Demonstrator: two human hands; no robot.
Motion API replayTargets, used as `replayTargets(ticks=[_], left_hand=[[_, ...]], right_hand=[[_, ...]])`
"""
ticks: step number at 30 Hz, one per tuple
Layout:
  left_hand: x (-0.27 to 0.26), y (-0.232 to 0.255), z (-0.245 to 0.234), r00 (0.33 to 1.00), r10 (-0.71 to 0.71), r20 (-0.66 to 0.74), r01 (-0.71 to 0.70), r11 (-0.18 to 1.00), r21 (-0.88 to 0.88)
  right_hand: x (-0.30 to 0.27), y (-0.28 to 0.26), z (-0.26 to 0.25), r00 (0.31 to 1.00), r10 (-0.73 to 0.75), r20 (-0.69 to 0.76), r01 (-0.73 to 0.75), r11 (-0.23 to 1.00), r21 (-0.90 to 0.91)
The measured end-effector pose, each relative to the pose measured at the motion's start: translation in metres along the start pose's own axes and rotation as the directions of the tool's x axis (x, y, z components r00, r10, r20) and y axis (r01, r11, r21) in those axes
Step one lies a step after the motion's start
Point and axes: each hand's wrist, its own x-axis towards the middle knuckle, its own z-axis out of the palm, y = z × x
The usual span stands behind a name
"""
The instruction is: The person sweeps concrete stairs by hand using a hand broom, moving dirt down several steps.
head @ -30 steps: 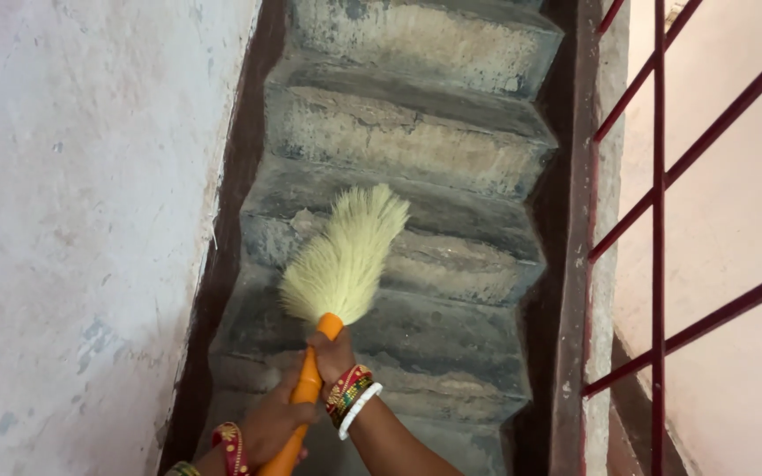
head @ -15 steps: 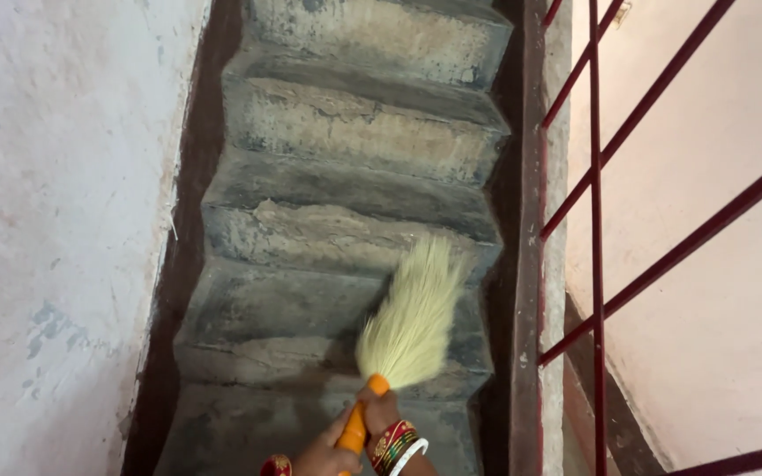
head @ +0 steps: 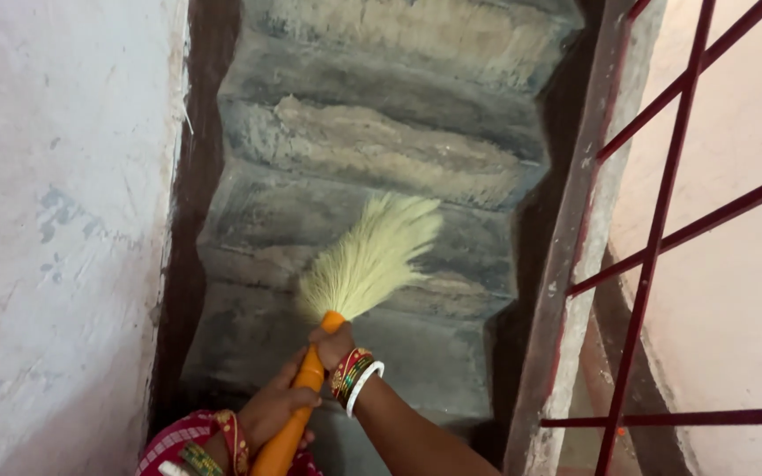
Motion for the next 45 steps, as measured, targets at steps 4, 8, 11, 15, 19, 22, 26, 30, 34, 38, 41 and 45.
replayTargets(ticks=[4, 8, 11, 15, 19, 22, 26, 30, 34, 38, 41, 45], left_hand=[[0.028, -0.001, 0.008, 0.996, 0.020, 0.086, -0.022, 1.000, 0.013], [0.061, -0.012, 0.037, 0.992, -0.016, 0.127, 0.005, 0.996, 0.087], [0.073, -0.013, 0.049, 0.989, -0.039, 0.143, 0.009, 0.979, 0.203], [0.080, -0.006, 0.041, 0.994, -0.030, 0.108, 0.007, 0.979, 0.202], [0.066, -0.008, 0.007, 0.996, 0.027, 0.084, -0.041, 0.986, 0.161], [0.037, -0.018, -0.022, 0.996, 0.062, 0.065, -0.070, 0.988, 0.135], [0.012, -0.038, -0.050, 0.995, 0.104, 0.002, -0.103, 0.992, -0.076], [-0.004, -0.050, -0.066, 0.994, 0.096, -0.050, -0.098, 0.995, -0.023], [-0.002, -0.042, -0.050, 0.998, 0.058, -0.037, -0.058, 0.998, 0.006], [0.019, -0.036, -0.016, 0.998, 0.026, 0.048, -0.031, 0.995, 0.094], [0.032, -0.034, 0.015, 0.991, 0.035, 0.128, -0.042, 0.998, 0.057], [0.040, -0.035, 0.036, 0.982, 0.012, 0.189, -0.038, 0.990, 0.136]], right_hand=[[-0.006, -0.012, -0.021, 0.998, 0.053, 0.045, -0.059, 0.988, 0.145], [-0.010, -0.005, -0.068, 0.999, 0.032, 0.036, -0.040, 0.975, 0.217], [-0.020, -0.011, -0.090, 0.996, 0.061, 0.072, -0.081, 0.948, 0.308], [-0.028, -0.029, -0.080, 0.983, 0.102, 0.152, -0.153, 0.917, 0.369], [-0.037, -0.026, -0.035, 0.988, 0.063, 0.142, -0.097, 0.964, 0.249], [-0.046, -0.024, 0.006, 0.992, 0.121, 0.043, -0.123, 0.992, 0.041], [-0.042, 0.002, 0.053, 0.996, 0.063, 0.061, -0.054, 0.990, -0.131], [-0.037, 0.024, 0.064, 0.964, 0.218, 0.155, -0.230, 0.971, 0.061], [-0.040, 0.028, 0.053, 0.993, 0.024, 0.113, -0.040, 0.989, 0.141], [-0.044, 0.017, 0.005, 1.000, 0.000, 0.016, -0.003, 0.973, 0.229], [-0.052, -0.001, -0.026, 0.996, 0.029, -0.082, -0.009, 0.973, 0.231], [-0.068, -0.020, -0.055, 0.970, 0.152, -0.191, -0.098, 0.958, 0.269]])
